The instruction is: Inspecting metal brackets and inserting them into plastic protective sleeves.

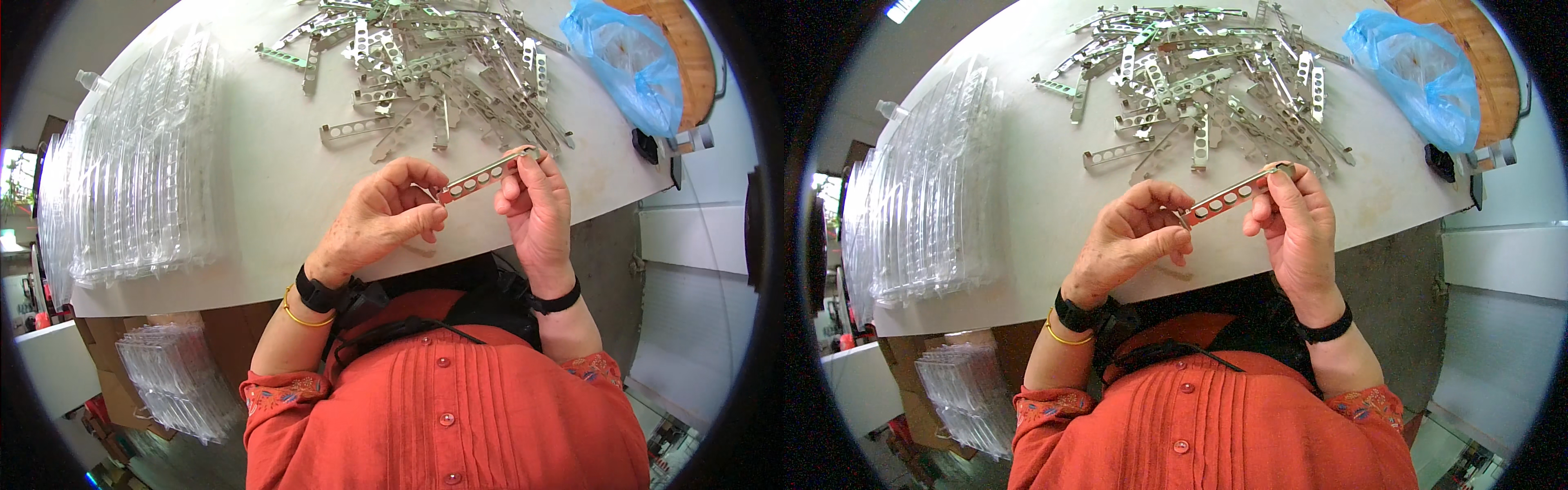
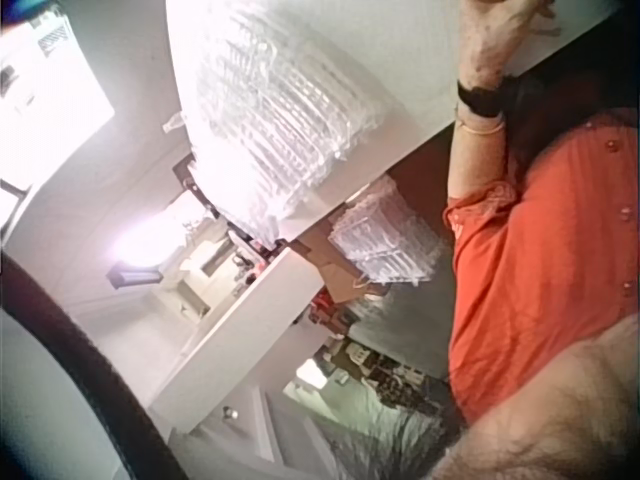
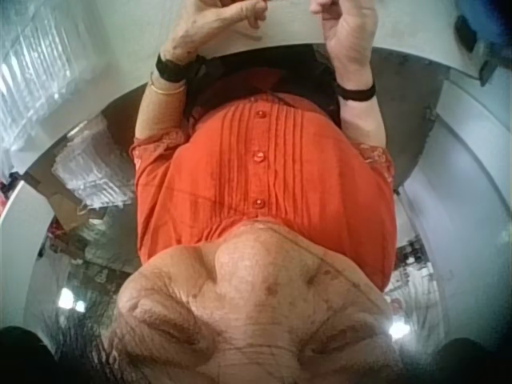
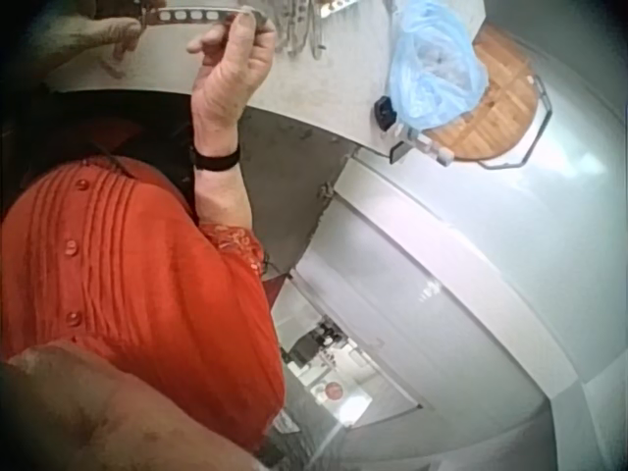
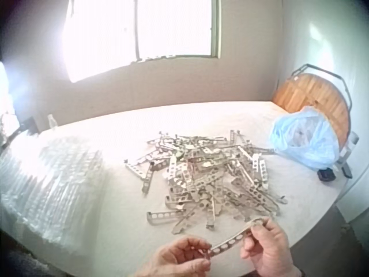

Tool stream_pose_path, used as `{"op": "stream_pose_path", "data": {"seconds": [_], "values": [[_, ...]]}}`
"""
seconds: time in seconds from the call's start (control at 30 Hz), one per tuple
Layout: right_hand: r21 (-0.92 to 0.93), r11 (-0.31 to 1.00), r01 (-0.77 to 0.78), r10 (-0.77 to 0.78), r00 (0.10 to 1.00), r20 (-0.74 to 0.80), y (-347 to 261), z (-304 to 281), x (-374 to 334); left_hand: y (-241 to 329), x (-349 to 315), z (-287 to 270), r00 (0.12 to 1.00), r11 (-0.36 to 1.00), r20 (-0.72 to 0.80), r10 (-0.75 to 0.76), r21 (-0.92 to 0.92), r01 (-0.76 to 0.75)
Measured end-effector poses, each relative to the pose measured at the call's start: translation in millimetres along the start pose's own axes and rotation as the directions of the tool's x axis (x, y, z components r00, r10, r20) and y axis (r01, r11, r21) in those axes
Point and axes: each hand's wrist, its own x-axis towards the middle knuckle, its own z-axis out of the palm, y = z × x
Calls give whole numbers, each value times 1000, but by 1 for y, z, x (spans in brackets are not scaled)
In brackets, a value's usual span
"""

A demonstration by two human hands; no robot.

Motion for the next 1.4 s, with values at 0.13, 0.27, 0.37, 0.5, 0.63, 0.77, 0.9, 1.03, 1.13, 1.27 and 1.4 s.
{"op": "stream_pose_path", "data": {"seconds": [0.13,0.27,0.37,0.5,0.63,0.77,0.9,1.03,1.13,1.27,1.4], "values": [[-96,993,67,-62,997,52,-8,7,-4,-3,0,-3,992,992,-36,124,6,-124],[-327,942,76,-36,991,128,-19,6,-7,0,-1,-1,980,986,-111,163,-14,-165],[-474,869,141,-82,986,143,-23,10,-9,0,-1,0,950,972,-211,231,15,-233],[-573,800,178,-74,977,200,-29,-3,-10,0,-2,2,944,955,-186,273,168,-243],[-704,623,341,-180,938,296,-30,-7,-11,-5,-1,-1,946,910,-152,284,352,-217],[-773,511,376,-190,927,325,-32,-9,-14,-11,3,0,908,836,-141,394,466,-290],[-806,452,381,-169,924,342,-31,-19,-14,-6,6,7,873,657,-102,476,701,-277],[-844,392,365,-127,931,343,-31,-28,-16,-10,7,17,806,424,-24,592,860,-285],[-868,392,305,-63,950,305,-29,-34,-18,-15,8,18,841,322,32,540,915,-242],[-877,359,321,10,938,347,-25,-41,-18,-16,8,21,849,209,95,520,949,-235],[-869,354,346,15,927,376,-27,-43,-15,-19,8,25,852,145,106,513,967,-207]]}}
